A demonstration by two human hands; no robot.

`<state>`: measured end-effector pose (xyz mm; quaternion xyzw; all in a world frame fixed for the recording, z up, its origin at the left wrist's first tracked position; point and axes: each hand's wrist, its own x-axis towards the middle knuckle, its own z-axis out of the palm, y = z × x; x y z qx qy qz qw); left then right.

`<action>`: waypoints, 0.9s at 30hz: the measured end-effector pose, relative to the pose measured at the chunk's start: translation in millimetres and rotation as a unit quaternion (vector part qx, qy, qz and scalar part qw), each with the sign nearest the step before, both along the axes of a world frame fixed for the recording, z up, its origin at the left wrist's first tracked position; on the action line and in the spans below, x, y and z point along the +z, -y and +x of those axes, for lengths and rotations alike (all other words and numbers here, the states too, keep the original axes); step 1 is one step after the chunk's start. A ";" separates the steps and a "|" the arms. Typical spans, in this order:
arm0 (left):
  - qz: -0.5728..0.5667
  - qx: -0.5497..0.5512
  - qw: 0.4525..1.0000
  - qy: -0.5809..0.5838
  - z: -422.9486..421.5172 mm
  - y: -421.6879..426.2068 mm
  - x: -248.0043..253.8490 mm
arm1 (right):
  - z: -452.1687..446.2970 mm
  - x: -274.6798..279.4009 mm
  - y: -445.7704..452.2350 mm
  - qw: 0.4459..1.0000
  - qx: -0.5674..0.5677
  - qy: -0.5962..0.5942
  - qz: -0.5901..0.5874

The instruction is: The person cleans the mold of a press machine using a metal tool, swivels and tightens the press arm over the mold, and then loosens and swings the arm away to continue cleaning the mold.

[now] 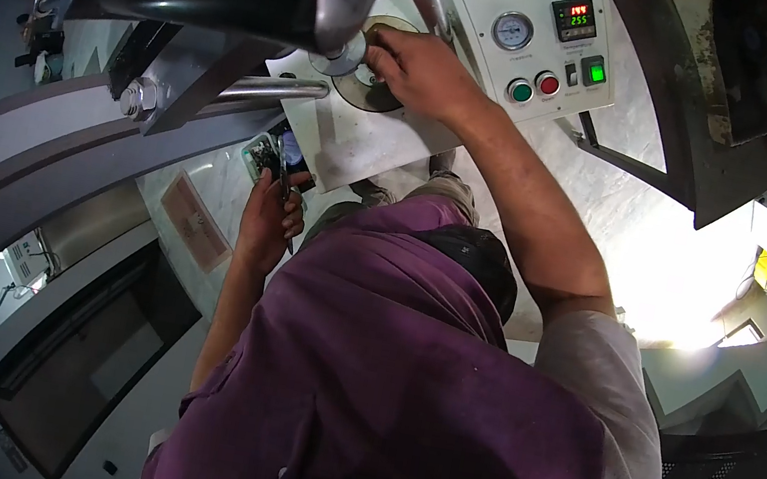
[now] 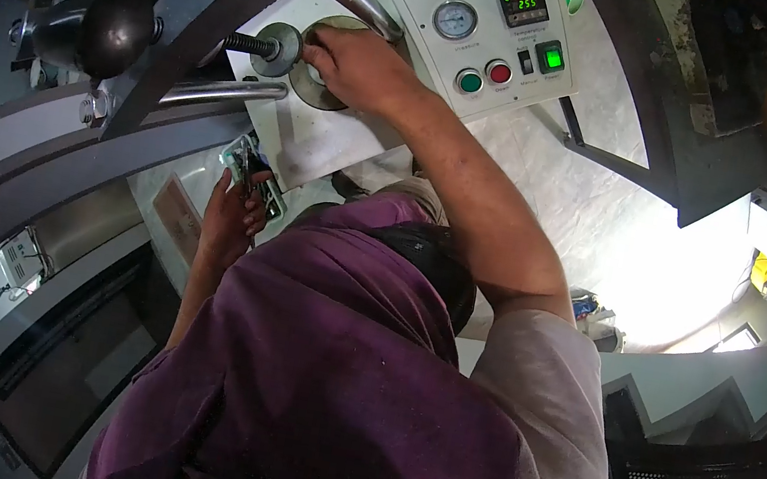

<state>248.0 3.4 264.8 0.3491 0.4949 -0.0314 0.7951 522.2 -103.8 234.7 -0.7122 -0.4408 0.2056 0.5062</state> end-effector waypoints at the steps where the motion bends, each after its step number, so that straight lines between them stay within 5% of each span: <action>1: 0.003 0.001 1.000 -0.004 -0.1 -0.5 -0.4 | 1.6 1.6 -1.7 1.000 0.000 0.003 0.000; 7: -0.011 0.015 0.999 0.031 -4.4 -9.1 -6.7 | 6.6 -5.0 -17.0 0.991 0.053 0.119 -0.027; 10: -0.009 0.041 0.999 0.027 -4.6 -11.3 -3.4 | -0.4 4.2 -17.5 0.987 -0.025 0.153 0.042; 14: -0.009 0.057 0.998 0.036 -12.2 -12.3 -12.0 | -12.7 18.0 -19.4 0.991 -0.131 0.028 0.004; 20: -0.005 0.049 0.999 0.014 -13.6 -11.9 -17.9 | -3.6 0.1 -20.8 0.997 0.001 0.049 -0.057; 27: 0.009 0.072 0.997 0.037 -23.7 -23.7 -17.8 | 10.7 -6.1 -9.4 0.954 0.134 0.259 -0.070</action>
